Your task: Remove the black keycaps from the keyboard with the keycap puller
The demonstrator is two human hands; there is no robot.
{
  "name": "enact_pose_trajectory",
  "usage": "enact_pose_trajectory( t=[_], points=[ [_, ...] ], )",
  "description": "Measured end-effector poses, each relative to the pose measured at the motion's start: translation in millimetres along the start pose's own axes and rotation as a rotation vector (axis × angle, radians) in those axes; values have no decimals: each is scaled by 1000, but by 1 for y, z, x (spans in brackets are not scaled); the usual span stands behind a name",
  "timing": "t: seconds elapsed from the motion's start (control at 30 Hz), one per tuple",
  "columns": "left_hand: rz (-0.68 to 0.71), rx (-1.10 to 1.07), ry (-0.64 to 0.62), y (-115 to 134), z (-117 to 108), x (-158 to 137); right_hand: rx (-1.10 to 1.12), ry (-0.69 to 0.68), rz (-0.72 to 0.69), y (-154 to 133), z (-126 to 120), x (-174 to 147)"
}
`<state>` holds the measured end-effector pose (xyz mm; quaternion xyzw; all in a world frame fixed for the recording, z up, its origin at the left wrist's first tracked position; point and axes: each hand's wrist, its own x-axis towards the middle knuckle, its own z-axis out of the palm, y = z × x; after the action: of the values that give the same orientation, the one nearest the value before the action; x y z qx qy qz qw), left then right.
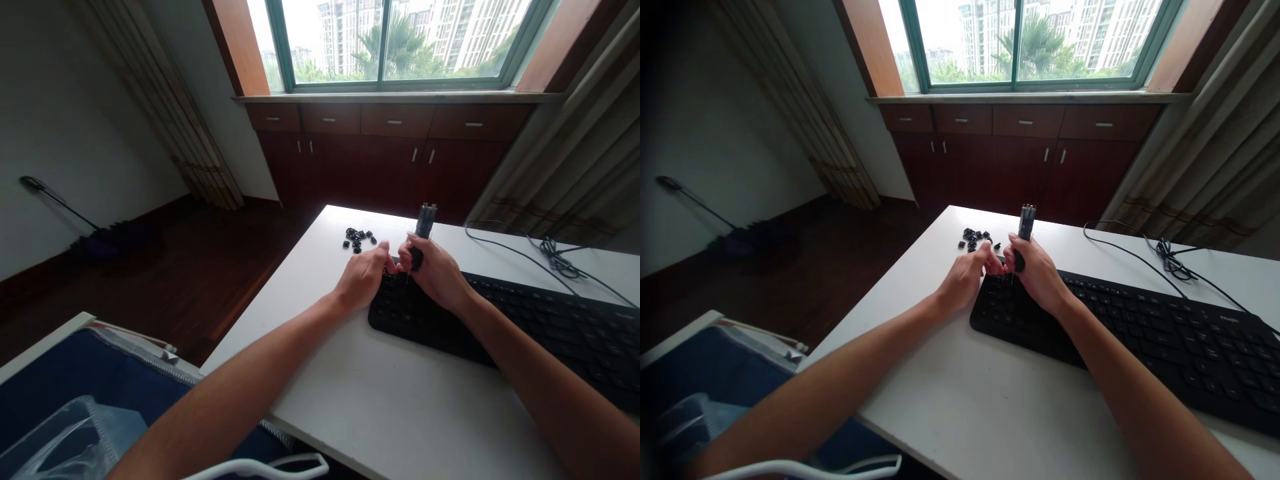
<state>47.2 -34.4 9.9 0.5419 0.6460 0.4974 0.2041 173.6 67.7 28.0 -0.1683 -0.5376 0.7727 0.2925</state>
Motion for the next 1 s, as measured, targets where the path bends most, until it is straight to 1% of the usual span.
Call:
enact_pose_trajectory(
  t=[0.07,0.1,0.23,0.3,0.37,0.43,0.5,0.63,0.77,0.87,0.93,1.0],
  points=[
    [17,22,-15,2,0,0,57,79,-4,4,2,1],
    [29,32,-21,3,0,0,66,97,-23,7,4,0],
    [68,51,-19,5,-1,-1,33,116,-154,20,12,-3],
    [63,46,-21,6,-1,-1,-11,153,-187,23,12,-3],
    [50,35,-24,6,-1,-1,-57,183,-171,22,9,-2],
    [40,17,-23,5,-1,-1,-56,182,-135,20,6,-1],
    [34,-1,-15,5,0,0,-6,167,-119,17,5,-1],
    [17,-14,-13,2,1,0,102,163,-147,14,12,-4],
    [4,-13,-20,2,1,0,173,72,-126,11,15,-6],
    [8,-17,-25,3,1,0,167,28,-111,8,14,-5],
    [11,-7,-24,4,1,0,126,53,-104,8,15,-4],
    [8,12,9,4,1,-1,94,95,-101,8,16,-3]
  ],
)
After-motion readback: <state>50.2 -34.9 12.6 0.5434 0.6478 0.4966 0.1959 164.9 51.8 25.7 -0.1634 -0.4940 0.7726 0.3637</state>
